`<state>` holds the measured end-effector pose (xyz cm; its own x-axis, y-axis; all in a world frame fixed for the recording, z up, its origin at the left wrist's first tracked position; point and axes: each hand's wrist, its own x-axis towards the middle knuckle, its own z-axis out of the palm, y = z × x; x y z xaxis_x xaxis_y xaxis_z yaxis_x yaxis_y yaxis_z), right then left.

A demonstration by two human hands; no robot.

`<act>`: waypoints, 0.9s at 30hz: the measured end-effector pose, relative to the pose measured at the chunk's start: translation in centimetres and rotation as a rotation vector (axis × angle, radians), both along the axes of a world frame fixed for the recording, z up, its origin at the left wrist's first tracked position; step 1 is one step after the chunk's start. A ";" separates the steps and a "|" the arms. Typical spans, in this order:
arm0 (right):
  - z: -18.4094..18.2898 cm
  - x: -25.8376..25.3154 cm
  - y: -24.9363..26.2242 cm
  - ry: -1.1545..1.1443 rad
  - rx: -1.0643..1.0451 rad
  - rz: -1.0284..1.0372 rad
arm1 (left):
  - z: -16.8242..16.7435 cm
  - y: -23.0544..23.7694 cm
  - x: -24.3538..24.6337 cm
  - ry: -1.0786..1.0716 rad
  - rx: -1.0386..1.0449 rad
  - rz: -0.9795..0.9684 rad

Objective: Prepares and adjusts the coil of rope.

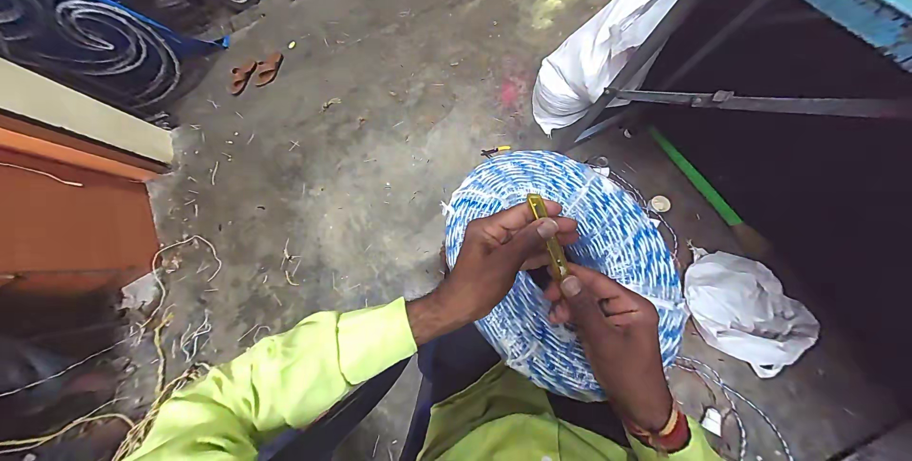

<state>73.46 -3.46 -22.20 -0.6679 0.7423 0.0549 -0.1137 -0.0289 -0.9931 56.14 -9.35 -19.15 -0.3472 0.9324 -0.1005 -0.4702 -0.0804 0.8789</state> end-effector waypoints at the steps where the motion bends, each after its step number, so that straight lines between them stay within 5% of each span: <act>1: 0.0 0.0 0.0 0.003 -0.003 -0.008 | 0.0 0.0 0.1 -0.002 0.002 0.002; 15: 0.3 -0.4 -0.5 -0.065 0.002 -0.121 | -0.4 0.4 0.7 -0.003 -0.032 0.034; 22: 0.2 0.2 1.4 0.065 -0.393 0.226 | -0.4 0.4 0.0 0.053 0.021 -0.016; 27: 0.1 -0.3 0.6 -0.027 -0.231 0.088 | -0.2 0.6 0.2 0.045 -0.016 -0.011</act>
<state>73.19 -2.87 -22.11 -0.7294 0.6720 -0.1280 -0.0744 -0.2638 -0.9617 56.36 -8.79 -19.33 -0.3415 0.9345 -0.1001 -0.4306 -0.0609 0.9005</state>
